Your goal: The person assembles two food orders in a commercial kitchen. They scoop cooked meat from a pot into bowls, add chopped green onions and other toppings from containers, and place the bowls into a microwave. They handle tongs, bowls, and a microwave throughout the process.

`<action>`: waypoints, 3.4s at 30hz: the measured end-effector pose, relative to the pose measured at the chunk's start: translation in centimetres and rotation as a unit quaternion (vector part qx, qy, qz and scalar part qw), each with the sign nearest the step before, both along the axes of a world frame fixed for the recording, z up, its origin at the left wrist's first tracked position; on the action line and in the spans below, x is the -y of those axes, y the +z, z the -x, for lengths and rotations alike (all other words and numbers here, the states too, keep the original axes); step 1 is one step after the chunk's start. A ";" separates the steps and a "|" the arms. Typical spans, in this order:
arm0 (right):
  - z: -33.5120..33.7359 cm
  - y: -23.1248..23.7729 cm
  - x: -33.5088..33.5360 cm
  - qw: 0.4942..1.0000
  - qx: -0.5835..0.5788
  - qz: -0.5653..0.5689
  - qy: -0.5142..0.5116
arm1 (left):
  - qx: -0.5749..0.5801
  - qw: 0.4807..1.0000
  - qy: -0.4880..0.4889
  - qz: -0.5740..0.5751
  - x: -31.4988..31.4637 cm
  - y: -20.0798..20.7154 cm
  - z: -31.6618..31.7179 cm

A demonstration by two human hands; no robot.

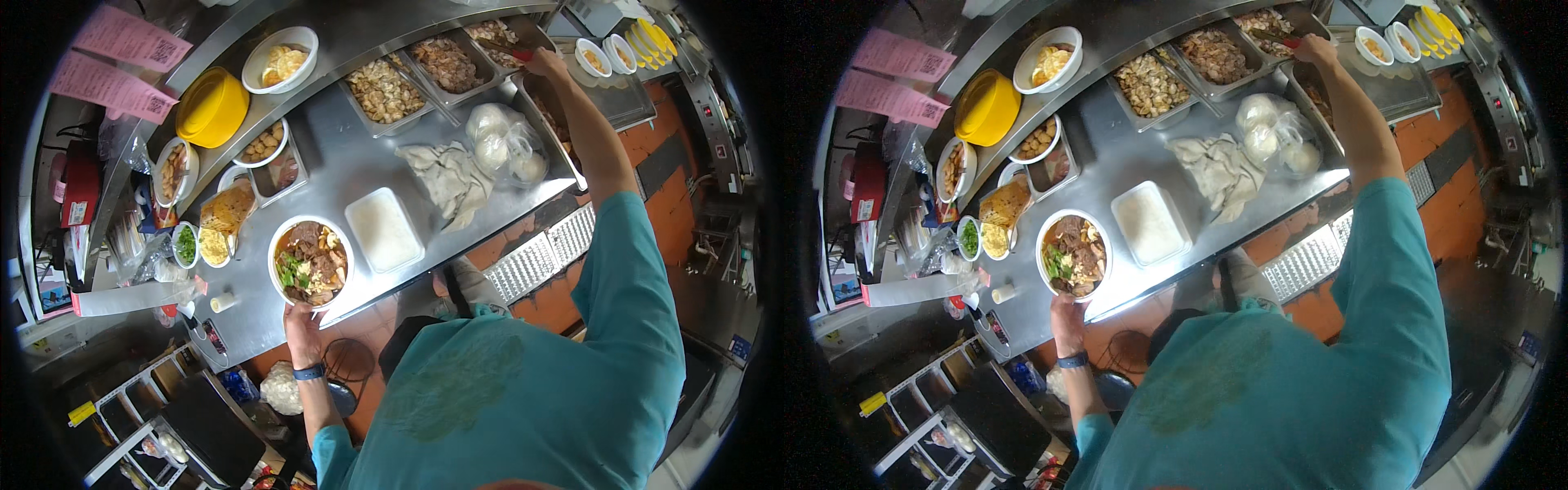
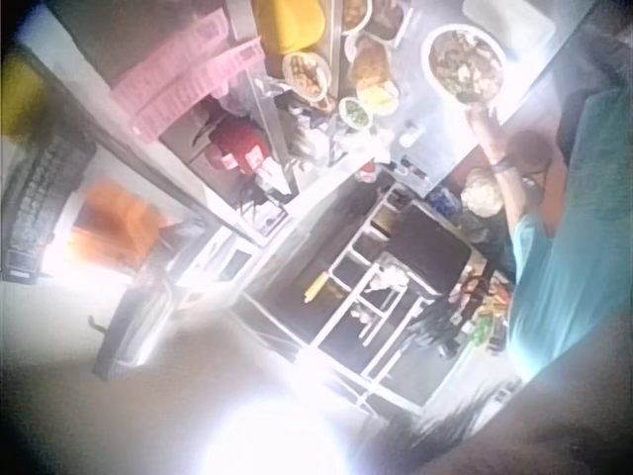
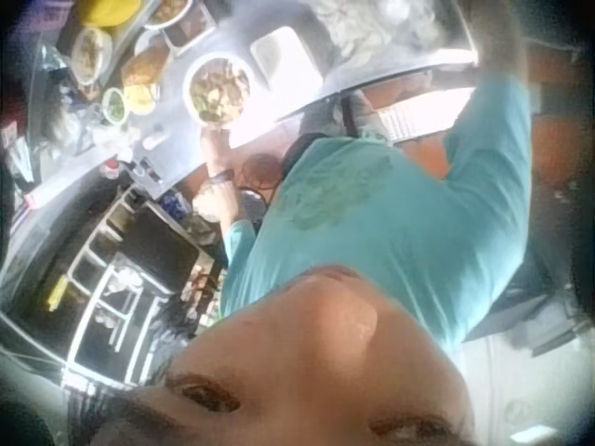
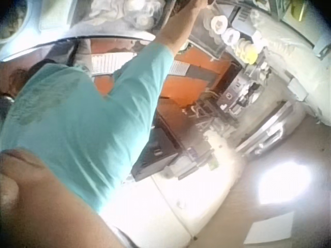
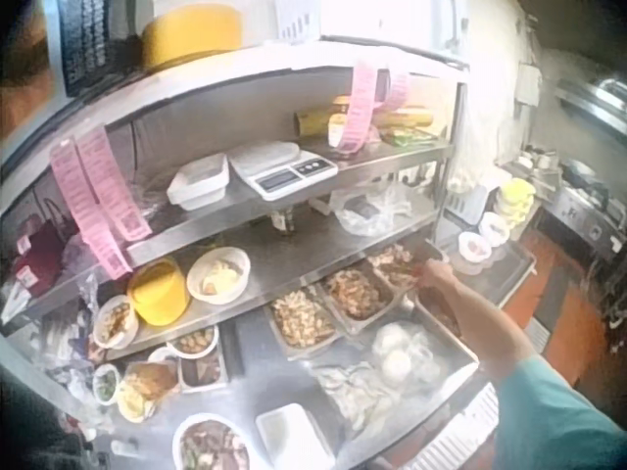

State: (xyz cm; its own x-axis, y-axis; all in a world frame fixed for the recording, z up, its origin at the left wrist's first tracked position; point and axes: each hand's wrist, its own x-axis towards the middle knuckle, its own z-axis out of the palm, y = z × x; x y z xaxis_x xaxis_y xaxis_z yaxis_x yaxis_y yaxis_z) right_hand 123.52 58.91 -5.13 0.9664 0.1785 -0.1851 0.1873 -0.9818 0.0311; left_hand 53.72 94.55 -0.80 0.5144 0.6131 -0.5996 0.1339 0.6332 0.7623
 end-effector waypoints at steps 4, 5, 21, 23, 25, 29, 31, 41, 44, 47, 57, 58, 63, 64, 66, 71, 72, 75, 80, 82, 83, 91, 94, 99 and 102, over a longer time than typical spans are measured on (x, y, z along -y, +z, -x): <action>-2.9 0.2 -2.1 0.998 -0.047 0.036 0.020 | 0.003 1.000 -0.004 0.011 3.5 1.1 -5.6; -3.8 0.2 -2.0 0.993 -0.100 0.051 0.023 | 0.015 1.000 -0.001 0.021 5.1 1.0 -6.5; -9.2 9.1 7.1 0.951 -0.235 0.057 0.191 | 0.007 0.997 0.053 0.058 24.0 -1.7 -21.1; -9.3 8.3 6.2 0.942 -0.224 0.077 0.237 | 0.003 0.996 0.053 0.076 25.0 -2.1 -22.2; -9.9 7.5 6.1 0.939 -0.215 0.084 0.254 | 0.008 0.997 0.036 0.063 25.9 -2.3 -23.3; -11.9 6.9 7.5 0.930 -0.250 0.060 0.263 | 0.013 0.998 0.022 0.055 27.5 -2.1 -25.7; -12.7 7.1 8.9 0.921 -0.339 -0.014 0.191 | 0.014 0.998 0.010 0.056 28.4 -1.7 -26.8; -11.3 8.6 18.5 0.830 -0.464 -0.310 0.006 | 0.057 0.996 -0.035 0.051 29.3 -0.9 -33.5; -7.1 11.2 20.6 0.847 -0.409 -0.333 0.062 | 0.059 0.996 -0.044 0.055 28.9 -1.3 -35.2; -0.2 14.1 22.2 0.875 -0.340 -0.326 0.110 | 0.092 0.994 -0.032 0.053 28.7 -1.5 -36.3; 14.8 17.6 17.8 0.915 -0.197 -0.229 0.268 | 0.084 0.995 -0.009 0.052 28.4 -1.7 -36.6; 15.1 17.8 17.6 0.916 -0.191 -0.233 0.263 | 0.080 0.996 -0.007 0.051 28.5 -1.7 -36.4; 15.1 18.7 17.6 0.904 -0.177 -0.231 0.315 | 0.076 0.996 0.007 0.048 28.6 -1.9 -34.7; 14.9 18.9 17.6 0.907 -0.171 -0.226 0.312 | 0.075 0.996 0.013 0.046 28.7 -2.0 -34.4; 14.3 19.1 17.0 0.903 -0.195 -0.241 0.297 | 0.074 0.996 0.023 0.048 28.8 -2.2 -33.6; 10.4 16.4 10.6 0.933 -0.086 -0.162 0.311 | 0.073 0.995 0.051 0.055 29.5 -2.6 -31.7; 9.7 14.8 8.5 0.930 -0.043 -0.146 0.336 | 0.072 0.995 0.051 0.049 29.7 -2.6 -31.3; 7.1 10.1 2.2 0.929 -0.012 -0.018 0.370 | 0.063 0.996 0.052 0.037 29.9 -2.9 -29.9; 4.7 6.2 -3.3 0.909 -0.032 0.045 0.413 | 0.044 0.994 0.084 0.045 30.5 -3.7 -28.4; 4.0 5.5 -3.6 0.900 -0.038 0.035 0.433 | 0.031 0.994 0.088 0.065 30.8 -3.8 -28.2; 3.6 5.2 -3.4 0.903 -0.053 0.041 0.425 | 0.025 0.994 0.088 0.065 30.8 -3.8 -28.2; 1.3 5.4 2.3 0.920 -0.291 -0.151 0.216 | 0.079 0.991 0.097 0.038 28.8 -1.3 -29.3; 2.1 5.8 3.2 0.908 -0.329 -0.187 0.181 | 0.088 0.992 0.083 0.023 27.4 -0.3 -30.1; 3.0 5.9 4.7 0.901 -0.296 -0.230 0.219 | 0.068 0.994 0.082 0.021 25.6 -0.2 -31.4; 3.1 5.6 5.1 0.895 -0.291 -0.237 0.240 | 0.079 0.992 0.096 0.024 25.0 -0.6 -32.0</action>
State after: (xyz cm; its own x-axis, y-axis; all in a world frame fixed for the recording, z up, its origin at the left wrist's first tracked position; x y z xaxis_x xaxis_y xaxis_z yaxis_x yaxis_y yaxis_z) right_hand 120.40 53.84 0.51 0.5211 0.7393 -0.4265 0.4402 -0.6609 -0.6078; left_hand 85.75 69.59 -1.37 0.4811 0.6811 -0.5519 -0.1108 0.6718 0.7324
